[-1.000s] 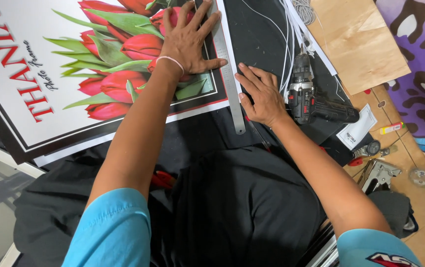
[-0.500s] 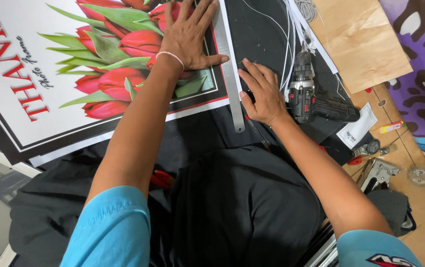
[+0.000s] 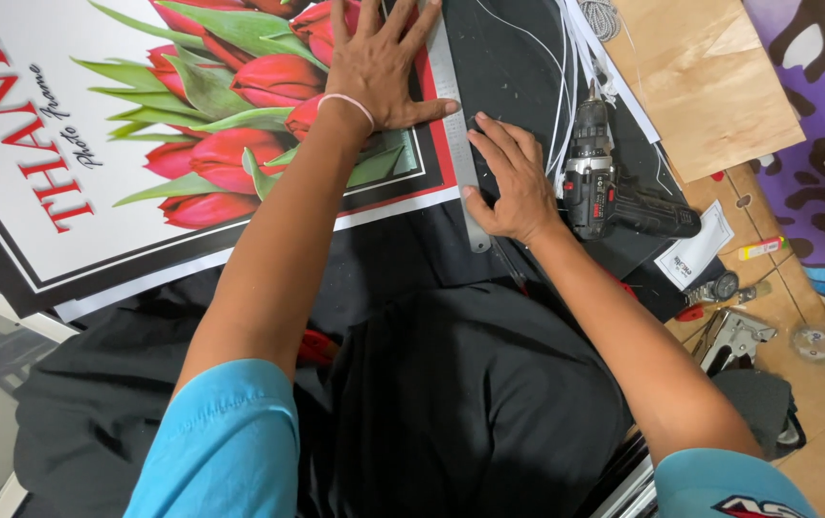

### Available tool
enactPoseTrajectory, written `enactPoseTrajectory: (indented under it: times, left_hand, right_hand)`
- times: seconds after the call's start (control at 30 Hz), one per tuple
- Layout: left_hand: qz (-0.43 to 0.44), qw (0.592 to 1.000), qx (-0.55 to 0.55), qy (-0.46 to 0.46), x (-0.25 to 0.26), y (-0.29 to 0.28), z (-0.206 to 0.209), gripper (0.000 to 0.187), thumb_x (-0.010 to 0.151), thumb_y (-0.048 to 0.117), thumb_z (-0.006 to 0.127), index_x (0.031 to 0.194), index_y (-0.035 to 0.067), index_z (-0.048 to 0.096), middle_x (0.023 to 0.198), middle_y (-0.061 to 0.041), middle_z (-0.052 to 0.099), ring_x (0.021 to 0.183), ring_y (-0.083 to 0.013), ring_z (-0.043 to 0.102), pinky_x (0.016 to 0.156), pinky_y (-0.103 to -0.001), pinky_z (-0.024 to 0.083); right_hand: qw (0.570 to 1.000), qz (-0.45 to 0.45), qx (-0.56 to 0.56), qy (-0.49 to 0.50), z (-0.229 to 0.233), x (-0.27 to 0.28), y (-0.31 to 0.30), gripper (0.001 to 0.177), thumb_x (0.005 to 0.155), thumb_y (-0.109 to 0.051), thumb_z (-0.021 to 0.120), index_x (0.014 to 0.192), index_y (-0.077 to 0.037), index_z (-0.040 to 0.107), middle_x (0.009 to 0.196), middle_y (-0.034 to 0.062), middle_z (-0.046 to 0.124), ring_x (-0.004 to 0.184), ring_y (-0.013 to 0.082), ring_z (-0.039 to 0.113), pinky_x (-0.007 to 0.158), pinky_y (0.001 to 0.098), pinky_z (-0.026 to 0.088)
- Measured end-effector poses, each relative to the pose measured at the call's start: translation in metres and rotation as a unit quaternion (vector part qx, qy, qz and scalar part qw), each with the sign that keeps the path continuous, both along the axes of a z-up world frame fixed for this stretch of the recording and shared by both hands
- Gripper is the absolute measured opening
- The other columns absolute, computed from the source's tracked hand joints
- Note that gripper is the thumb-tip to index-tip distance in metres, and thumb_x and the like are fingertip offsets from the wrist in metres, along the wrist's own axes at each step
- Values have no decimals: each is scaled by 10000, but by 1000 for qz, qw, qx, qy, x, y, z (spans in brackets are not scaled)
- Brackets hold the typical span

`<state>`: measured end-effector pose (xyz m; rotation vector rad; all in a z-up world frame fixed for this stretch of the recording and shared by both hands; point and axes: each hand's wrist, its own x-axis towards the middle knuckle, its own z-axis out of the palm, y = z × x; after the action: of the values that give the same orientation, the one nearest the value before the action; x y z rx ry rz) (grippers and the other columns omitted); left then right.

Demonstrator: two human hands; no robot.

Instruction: A person is framing a picture of tulips, using a ruler to align it and a utility knife to trim the edges.

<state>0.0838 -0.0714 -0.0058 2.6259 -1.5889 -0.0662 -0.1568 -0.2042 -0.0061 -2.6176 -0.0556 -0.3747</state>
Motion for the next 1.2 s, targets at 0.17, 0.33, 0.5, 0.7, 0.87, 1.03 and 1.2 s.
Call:
enactPoseTrajectory:
  times: [0.17,0.33,0.5,0.7,0.87,1.03,1.2]
  left_hand:
    - [1,1000,24,-3,2,-8,-3,1133,843,1054,353,1640,263,199,1506,-116,443,1278,-404,443,1018,-666,313]
    - [-5,1000,13,3,1,-7,-12,1126,897,1034,350,1647,221,145,1578,-113,388,1392,-396,351,1078,-632,309]
    - [-15,997,-74,12,1,3,-10,1254,846,1069,392,1605,76,285,1574,-117,438,1351,-373,436,1100,-619,276]
    - [2,999,-42,6,3,-1,-9,1261,794,1104,373,1601,136,311,1521,-79,457,1242,-397,474,1023,-674,298]
    - [6,999,-44,-11,3,-4,-12,1256,787,1104,398,1607,156,316,1497,-104,459,1259,-409,451,1025,-670,283]
    - [12,999,-32,-18,2,-5,-11,1233,799,1093,397,1610,169,312,1493,-118,454,1263,-419,447,1019,-684,278]
    - [14,1000,-4,11,1,-6,-4,1226,823,1060,354,1634,148,242,1583,-106,375,1370,-395,375,1073,-692,225]
  right_hand:
    - [1000,12,-4,-5,-11,-1,-5,596,953,-238,563,1494,4,502,1590,177,440,1370,405,480,1136,543,431]
    - [1000,6,-8,-12,-10,-1,-3,580,1030,-329,519,1494,17,497,1585,184,446,1346,420,494,1128,551,447]
    - [1000,-15,10,-16,-8,0,-3,588,976,-280,606,1448,50,490,1518,238,416,1320,473,463,1090,611,473]
    - [1000,-14,-8,-13,-11,-1,-8,584,979,-268,551,1453,64,473,1496,248,430,1317,467,468,1096,593,457]
    - [1000,-12,-2,-19,-9,-2,-8,584,945,-220,552,1453,58,475,1498,240,433,1317,460,471,1098,591,464]
    - [999,2,19,-33,-5,-3,-6,585,883,-195,589,1418,40,552,1470,216,453,1275,446,479,1042,589,501]
    - [997,-5,-30,-70,0,-2,-2,545,744,-136,645,1262,35,659,1159,182,572,1009,334,583,868,467,465]
